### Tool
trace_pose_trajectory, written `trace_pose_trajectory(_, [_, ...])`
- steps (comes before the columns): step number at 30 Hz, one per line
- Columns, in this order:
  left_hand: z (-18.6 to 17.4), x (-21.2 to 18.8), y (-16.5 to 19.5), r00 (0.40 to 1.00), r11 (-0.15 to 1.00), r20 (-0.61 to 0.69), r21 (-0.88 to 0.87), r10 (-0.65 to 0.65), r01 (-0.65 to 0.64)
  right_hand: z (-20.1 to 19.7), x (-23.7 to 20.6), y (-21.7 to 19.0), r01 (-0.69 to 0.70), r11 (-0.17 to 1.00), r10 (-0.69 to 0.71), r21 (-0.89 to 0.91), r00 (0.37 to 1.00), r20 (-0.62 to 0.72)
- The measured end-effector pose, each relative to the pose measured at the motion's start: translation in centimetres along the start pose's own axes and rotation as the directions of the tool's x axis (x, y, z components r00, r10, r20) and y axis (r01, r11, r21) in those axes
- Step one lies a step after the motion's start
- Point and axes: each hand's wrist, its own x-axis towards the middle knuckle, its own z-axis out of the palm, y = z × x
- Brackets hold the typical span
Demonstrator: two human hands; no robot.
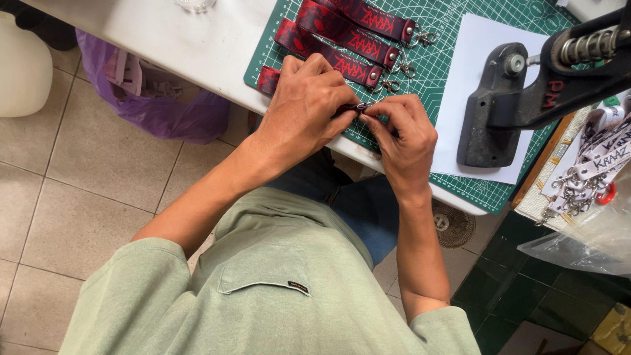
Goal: The person assembles keychains by attaching metal rings and clasps to red patterned fabric straps. They repeatedly pick up small metal parts from containers, link them to the strap ends, and place the finished units on a green cutting mat.
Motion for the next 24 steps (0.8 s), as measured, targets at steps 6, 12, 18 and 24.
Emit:
trace_pose_trajectory(6, [0.2, -0.04, -0.02, 1.0, 1.0, 0.01, 0.014, 0.022, -0.022, 0.11, 0.05, 0.11, 0.036, 0.999, -0.036, 0.014, 0.999, -0.003])
trace_pose_trajectory(12, [0.2, -0.11, -0.12, 0.996, 0.995, -0.012, 0.061, 0.084, -0.083, -0.29, 0.22, -0.49, 0.131, 0.99, -0.131, -0.052, 0.991, 0.004])
trace_pose_trajectory(18, [0.13, 0.11, -0.26, 0.991, 0.986, -0.016, 0.103, 0.131, -0.129, -0.32, 0.29, -0.64, 0.197, 0.952, -0.196, -0.233, 0.98, 0.029])
trace_pose_trajectory(24, [0.29, 0.36, -0.21, 0.988, 0.987, 0.002, 0.061, 0.152, -0.152, -0.25, -0.01, -0.46, 0.187, 0.943, -0.192, -0.277, 0.981, 0.007])
